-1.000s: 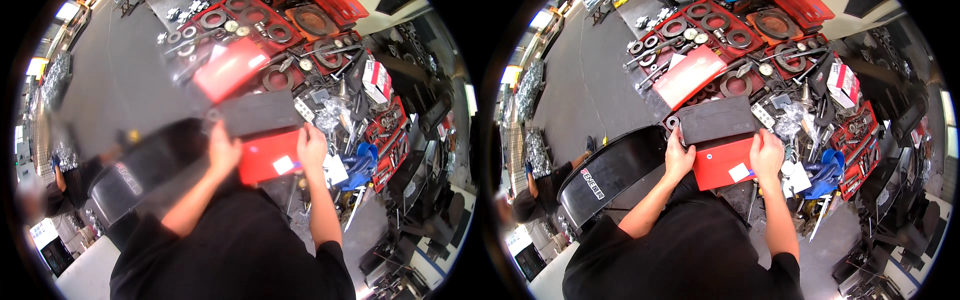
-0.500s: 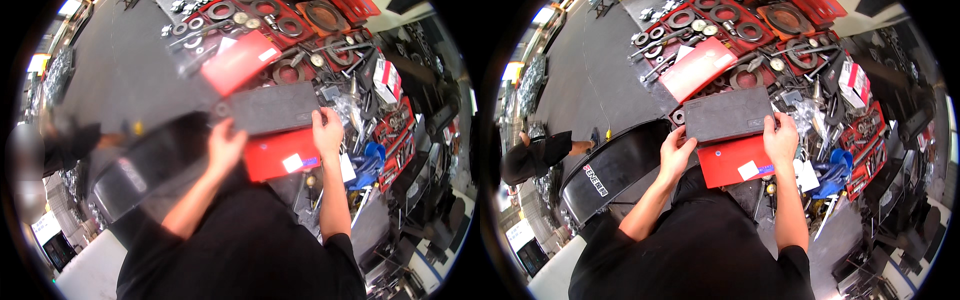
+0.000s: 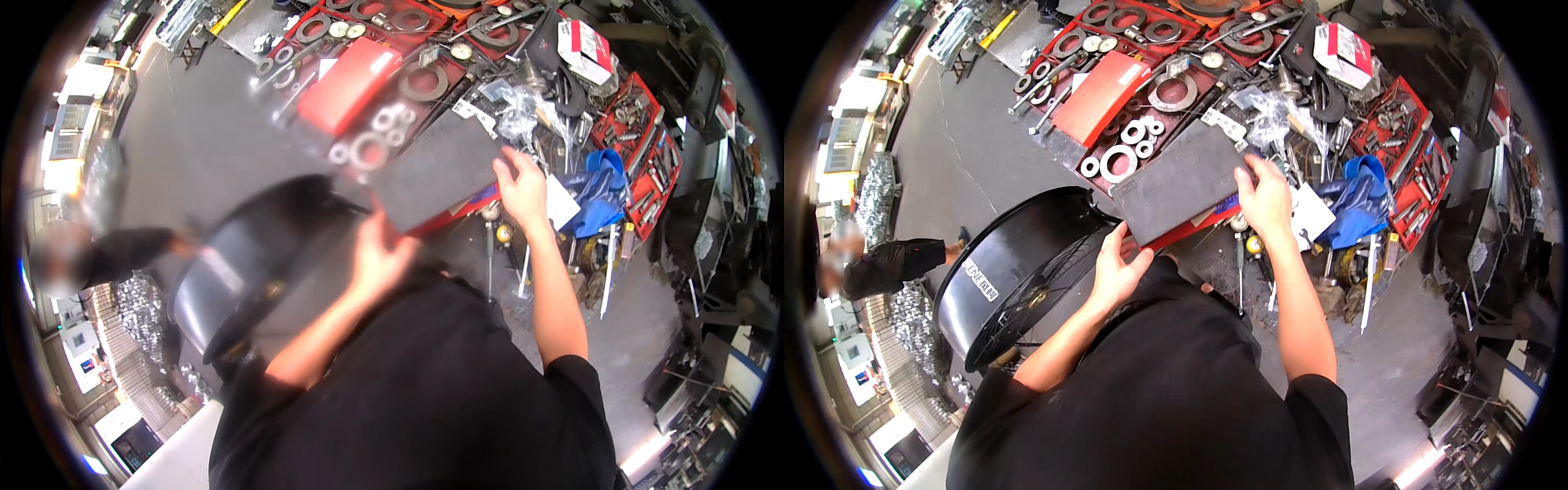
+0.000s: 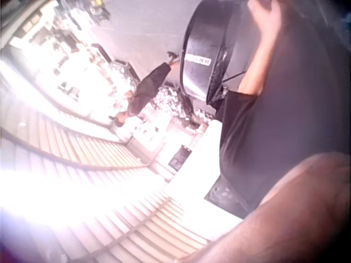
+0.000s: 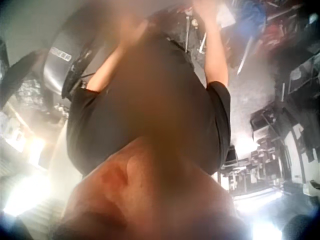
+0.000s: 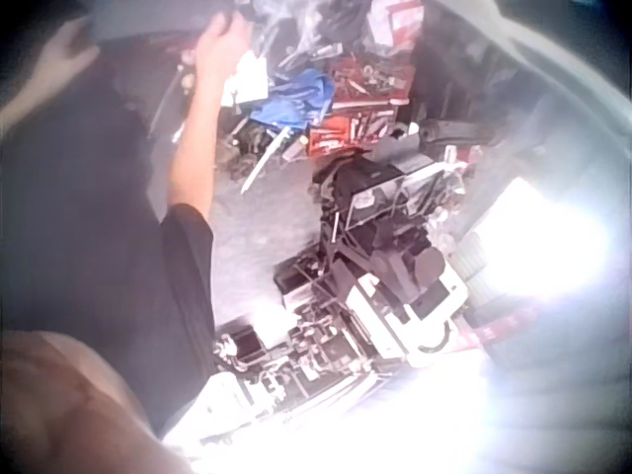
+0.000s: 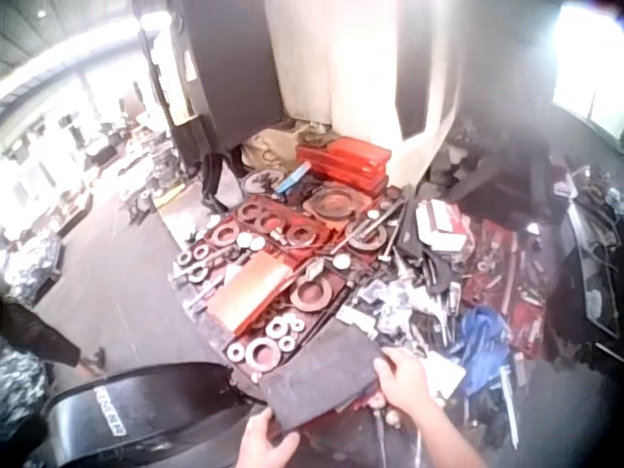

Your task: The person organizes small metal parts and tools inside a red toolbox. They pick up various items, including a small white box and metal rods, and place them into the toolbox compartments. The person also uses pliers to handle a small metal piece.

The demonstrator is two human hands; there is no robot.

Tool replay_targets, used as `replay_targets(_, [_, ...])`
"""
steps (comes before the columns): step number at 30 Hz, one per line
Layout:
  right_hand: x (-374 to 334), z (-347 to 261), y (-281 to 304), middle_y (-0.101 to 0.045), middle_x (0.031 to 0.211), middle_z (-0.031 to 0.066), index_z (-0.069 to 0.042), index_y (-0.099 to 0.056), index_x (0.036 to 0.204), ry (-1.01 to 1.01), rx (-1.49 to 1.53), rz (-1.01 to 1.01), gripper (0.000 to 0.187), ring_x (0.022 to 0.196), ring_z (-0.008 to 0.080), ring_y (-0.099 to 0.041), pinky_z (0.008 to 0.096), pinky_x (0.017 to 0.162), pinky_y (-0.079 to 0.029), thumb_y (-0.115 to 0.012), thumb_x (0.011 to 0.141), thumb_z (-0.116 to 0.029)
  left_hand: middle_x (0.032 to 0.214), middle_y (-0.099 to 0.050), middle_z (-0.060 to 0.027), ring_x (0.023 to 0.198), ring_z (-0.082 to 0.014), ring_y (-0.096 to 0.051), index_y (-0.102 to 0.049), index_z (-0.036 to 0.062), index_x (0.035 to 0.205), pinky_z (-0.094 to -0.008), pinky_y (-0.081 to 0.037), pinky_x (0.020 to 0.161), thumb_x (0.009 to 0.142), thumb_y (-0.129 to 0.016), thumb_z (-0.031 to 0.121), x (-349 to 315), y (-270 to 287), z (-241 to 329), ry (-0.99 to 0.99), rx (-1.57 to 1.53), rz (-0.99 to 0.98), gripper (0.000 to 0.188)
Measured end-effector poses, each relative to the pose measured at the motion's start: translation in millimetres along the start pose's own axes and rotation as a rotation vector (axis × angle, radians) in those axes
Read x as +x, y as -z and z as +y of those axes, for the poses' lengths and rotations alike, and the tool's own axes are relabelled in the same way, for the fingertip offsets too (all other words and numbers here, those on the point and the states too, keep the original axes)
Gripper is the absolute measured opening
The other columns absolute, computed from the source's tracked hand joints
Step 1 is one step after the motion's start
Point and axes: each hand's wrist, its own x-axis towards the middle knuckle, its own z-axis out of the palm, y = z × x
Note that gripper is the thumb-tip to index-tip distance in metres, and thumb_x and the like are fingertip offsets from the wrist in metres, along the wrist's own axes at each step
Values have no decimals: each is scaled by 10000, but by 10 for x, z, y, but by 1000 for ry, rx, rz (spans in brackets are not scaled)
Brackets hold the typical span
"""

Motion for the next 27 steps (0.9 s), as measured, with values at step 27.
replay_targets(27, [-1139,-617,-956,-697,881,43,-11,-707,1071,-353,741,-230,275,699,165,-633,308,625,-490,-792,962,-249,1170,-612,-336,1145,-471,-598,-451,-18,1508,-530,-475,1033,606,-870,572,829,-91,696,-438,786,66,1157])
